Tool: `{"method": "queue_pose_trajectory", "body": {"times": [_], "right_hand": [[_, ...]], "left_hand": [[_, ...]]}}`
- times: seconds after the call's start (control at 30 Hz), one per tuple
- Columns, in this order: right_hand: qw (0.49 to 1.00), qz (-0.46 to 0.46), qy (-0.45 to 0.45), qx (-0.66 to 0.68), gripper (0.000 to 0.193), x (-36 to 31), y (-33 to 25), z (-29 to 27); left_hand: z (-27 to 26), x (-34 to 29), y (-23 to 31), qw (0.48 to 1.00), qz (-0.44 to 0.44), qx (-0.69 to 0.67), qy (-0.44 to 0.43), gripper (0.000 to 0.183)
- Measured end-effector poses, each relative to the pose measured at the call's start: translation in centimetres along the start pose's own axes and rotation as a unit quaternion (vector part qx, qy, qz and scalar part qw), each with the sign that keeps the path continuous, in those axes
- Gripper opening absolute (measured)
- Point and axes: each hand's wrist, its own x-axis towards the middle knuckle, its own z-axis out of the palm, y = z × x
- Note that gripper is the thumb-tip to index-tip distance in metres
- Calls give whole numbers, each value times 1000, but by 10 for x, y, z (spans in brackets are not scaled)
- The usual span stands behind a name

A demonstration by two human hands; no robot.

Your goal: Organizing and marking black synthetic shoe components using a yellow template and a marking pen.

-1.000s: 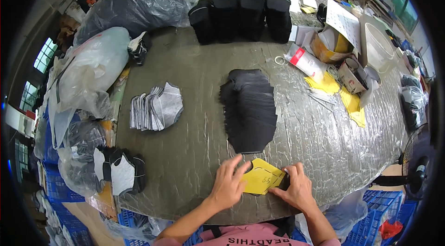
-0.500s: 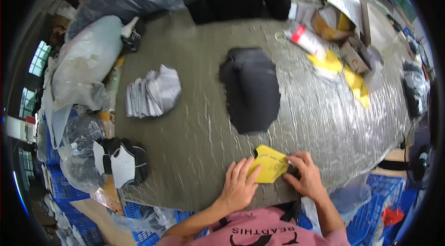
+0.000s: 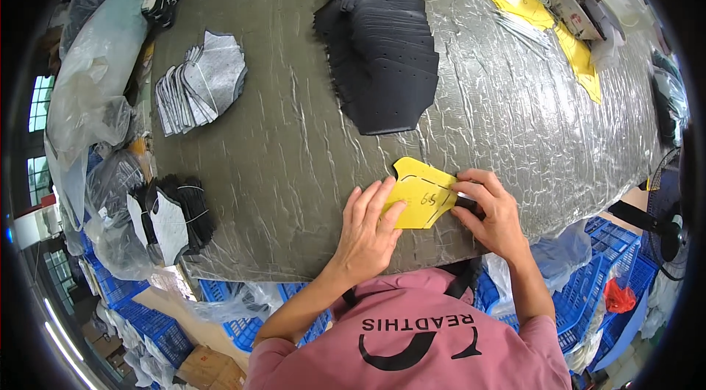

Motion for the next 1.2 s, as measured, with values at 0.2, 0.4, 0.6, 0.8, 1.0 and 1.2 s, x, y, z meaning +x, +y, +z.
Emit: {"method": "queue_pose_trajectory", "body": {"times": [0.2, 0.4, 0.6, 0.8, 1.0, 1.2], "right_hand": [[999, -49, -6, -6, 33, 9, 4, -1], [998, -42, -23, -29, 36, 10, 2, -3], [997, -61, -17, -38, 39, 12, -3, -5], [994, -80, -58, -40, 38, 15, -3, -11], [991, -85, -88, -55, 42, 19, -4, -18], [990, -60, -123, -33, 43, 25, -5, -20]], "left_hand": [[-2, -1, 2, 1000, -1, 15, 9, 56], [-17, 19, -27, 997, 81, 3, -8, 54], [-29, 33, -38, 989, 144, 17, -37, 48], [-24, 23, -29, 993, 118, 3, -28, 47], [-19, 16, -14, 996, 81, 13, -17, 45], [-20, 15, -15, 997, 67, 23, -21, 43]]}}
